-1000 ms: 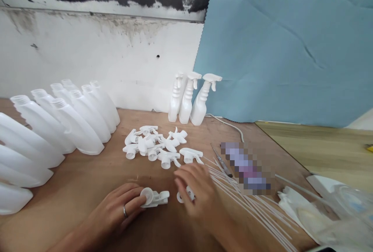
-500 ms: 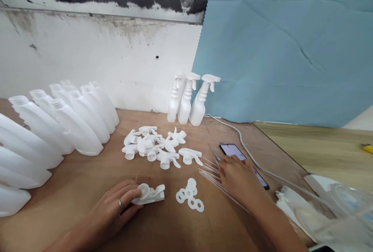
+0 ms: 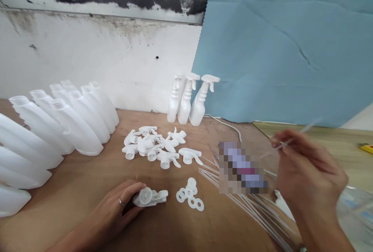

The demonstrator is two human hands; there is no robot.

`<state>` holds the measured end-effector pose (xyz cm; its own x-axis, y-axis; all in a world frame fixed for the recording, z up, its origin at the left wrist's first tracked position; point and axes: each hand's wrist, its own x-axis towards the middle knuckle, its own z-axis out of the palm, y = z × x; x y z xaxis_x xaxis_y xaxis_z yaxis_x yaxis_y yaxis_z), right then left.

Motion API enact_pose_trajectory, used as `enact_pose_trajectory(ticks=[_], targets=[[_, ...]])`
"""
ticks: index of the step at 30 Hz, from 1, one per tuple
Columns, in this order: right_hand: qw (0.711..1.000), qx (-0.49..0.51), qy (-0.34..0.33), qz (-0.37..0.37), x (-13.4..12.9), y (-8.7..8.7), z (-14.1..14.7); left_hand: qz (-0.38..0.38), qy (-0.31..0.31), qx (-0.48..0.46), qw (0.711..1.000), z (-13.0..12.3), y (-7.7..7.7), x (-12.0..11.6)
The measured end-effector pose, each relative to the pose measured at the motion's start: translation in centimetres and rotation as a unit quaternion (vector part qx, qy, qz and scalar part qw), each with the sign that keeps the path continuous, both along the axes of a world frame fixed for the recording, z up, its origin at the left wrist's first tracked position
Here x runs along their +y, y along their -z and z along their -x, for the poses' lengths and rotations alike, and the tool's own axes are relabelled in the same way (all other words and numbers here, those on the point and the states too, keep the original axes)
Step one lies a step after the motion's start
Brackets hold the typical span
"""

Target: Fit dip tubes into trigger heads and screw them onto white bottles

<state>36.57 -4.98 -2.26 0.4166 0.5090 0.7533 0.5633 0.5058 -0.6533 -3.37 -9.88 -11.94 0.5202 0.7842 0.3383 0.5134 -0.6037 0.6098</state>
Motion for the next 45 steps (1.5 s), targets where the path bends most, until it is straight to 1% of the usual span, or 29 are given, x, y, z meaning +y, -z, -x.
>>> enact_pose_trajectory(ticks=[1,2,3,4,5,7,10,11,12,13,14,16,18,20,27,30,32,35,37,41,45], targets=[[0.993,0.104,-0.049,-0.005,0.5,0.1,-0.6,0.001,-0.005,0.000,1.000,0.0,0.0,0.0],[0.977,0.194,-0.086,0.007,1.0,0.3,-0.9,0.002,-0.008,0.001,1.000,0.0,0.1,0.0],[0.958,0.261,-0.112,0.032,1.4,0.6,-0.9,0.003,-0.009,0.002,1.000,0.0,0.1,0.0],[0.945,0.298,-0.122,0.062,1.8,1.1,-0.5,0.006,-0.007,0.004,1.000,0.0,0.1,0.1],[0.937,0.312,-0.131,0.091,2.0,1.7,0.5,0.010,-0.003,0.006,1.000,0.0,0.1,0.1],[0.929,0.295,-0.171,0.144,1.8,3.2,3.7,0.012,0.001,0.007,1.000,0.0,0.0,0.1],[0.908,0.246,-0.247,0.233,0.1,5.4,10.2,-0.006,0.002,-0.002,1.000,0.1,0.1,0.1],[0.899,0.222,-0.277,0.258,-0.7,5.9,12.3,-0.011,0.004,-0.005,1.000,0.2,0.1,0.1],[0.881,0.167,-0.327,0.299,-1.4,6.3,14.1,-0.014,0.005,-0.007,1.000,0.2,0.2,0.1],[0.865,0.130,-0.361,0.323,-2.1,6.5,15.7,-0.014,0.005,-0.007,1.000,0.2,0.2,0.1],[0.857,0.108,-0.381,0.330,-2.7,6.7,16.9,-0.013,0.005,-0.007,1.000,0.3,0.3,0.1],[0.856,0.041,-0.414,0.306,-3.5,6.6,18.4,-0.004,0.006,-0.005,1.000,0.3,0.3,0.1],[0.863,-0.022,-0.426,0.272,-3.6,6.5,18.9,-0.001,0.013,-0.007,1.000,0.2,0.2,0.2],[0.865,-0.062,-0.428,0.254,-3.4,6.4,19.0,-0.005,0.019,-0.010,1.000,0.2,0.2,0.3],[0.858,-0.136,-0.429,0.246,-3.1,6.7,19.0,-0.004,0.028,-0.012,1.000,0.2,0.3,0.3],[0.850,-0.186,-0.428,0.243,-2.9,6.3,19.2,-0.001,0.029,-0.007,1.000,0.2,0.2,0.3],[0.840,-0.208,-0.439,0.241,-2.7,6.0,19.3,-0.006,0.036,0.000,0.999,0.2,0.1,0.3],[0.830,-0.207,-0.465,0.229,-2.7,5.7,19.5,-0.021,0.055,0.009,0.998,0.1,0.1,0.4],[0.829,-0.205,-0.470,0.223,-2.7,5.8,19.5,-0.029,0.063,0.010,0.998,0.1,0.0,0.5],[0.831,-0.208,-0.462,0.229,-2.8,6.2,19.4,-0.042,0.058,0.019,0.997,0.0,0.0,0.5],[0.827,-0.203,-0.472,0.226,-3.0,6.0,19.5,-0.047,0.052,0.023,0.997,-0.1,-0.1,0.4]])
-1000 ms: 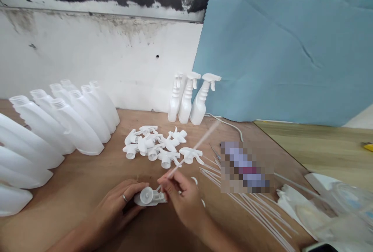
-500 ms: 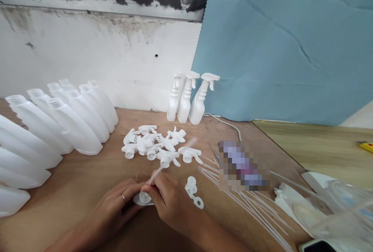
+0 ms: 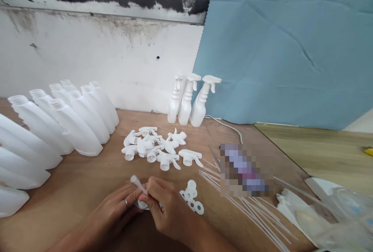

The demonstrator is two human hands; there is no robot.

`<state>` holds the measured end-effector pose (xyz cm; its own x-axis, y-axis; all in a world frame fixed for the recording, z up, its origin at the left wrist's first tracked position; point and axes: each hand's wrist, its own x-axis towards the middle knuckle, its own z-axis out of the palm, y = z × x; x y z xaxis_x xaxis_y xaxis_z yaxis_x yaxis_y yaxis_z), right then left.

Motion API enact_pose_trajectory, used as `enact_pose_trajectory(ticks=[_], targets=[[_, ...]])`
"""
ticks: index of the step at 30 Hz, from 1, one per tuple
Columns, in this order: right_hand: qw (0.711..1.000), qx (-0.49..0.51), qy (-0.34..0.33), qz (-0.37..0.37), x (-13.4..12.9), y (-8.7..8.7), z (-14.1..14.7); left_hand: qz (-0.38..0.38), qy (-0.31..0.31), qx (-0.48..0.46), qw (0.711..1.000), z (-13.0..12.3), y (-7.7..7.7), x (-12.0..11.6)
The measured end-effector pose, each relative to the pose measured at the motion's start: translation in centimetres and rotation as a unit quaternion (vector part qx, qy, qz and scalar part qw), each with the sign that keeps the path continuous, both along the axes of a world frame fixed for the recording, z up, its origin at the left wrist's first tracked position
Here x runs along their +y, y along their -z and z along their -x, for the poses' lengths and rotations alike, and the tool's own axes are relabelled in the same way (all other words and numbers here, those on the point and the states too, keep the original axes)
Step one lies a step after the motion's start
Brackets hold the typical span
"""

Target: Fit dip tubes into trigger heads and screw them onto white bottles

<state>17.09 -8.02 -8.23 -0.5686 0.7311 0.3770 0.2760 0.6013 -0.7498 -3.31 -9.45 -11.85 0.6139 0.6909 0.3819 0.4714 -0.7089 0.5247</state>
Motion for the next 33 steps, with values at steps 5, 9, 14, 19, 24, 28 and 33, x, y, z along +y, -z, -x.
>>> enact_pose_trajectory(ticks=[5,9,14,19,24,28,33], targets=[[1.000,-0.018,-0.002,-0.013,-0.1,-0.4,0.6,0.000,0.000,-0.002,1.000,-0.2,-0.6,-0.1],[0.998,-0.054,-0.011,-0.032,0.0,0.0,1.3,0.019,-0.002,-0.014,1.000,-0.2,-0.2,-0.2],[1.000,-0.016,0.008,-0.017,0.0,0.7,1.2,0.072,-0.015,-0.027,0.997,0.1,0.5,-0.2],[0.998,0.027,0.046,0.045,0.1,1.0,0.0,0.116,-0.032,-0.089,0.989,0.3,-0.1,0.1],[0.984,0.011,0.116,0.134,0.2,0.7,-0.4,0.159,-0.083,-0.142,0.974,0.5,-0.2,0.1],[0.950,0.101,0.148,0.258,-0.1,0.5,-1.1,0.012,-0.093,-0.105,0.990,1.7,-1.3,0.5],[0.933,0.118,0.224,0.256,-0.6,1.0,-4.8,-0.298,-0.362,-0.065,0.881,6.2,-3.6,3.5]])
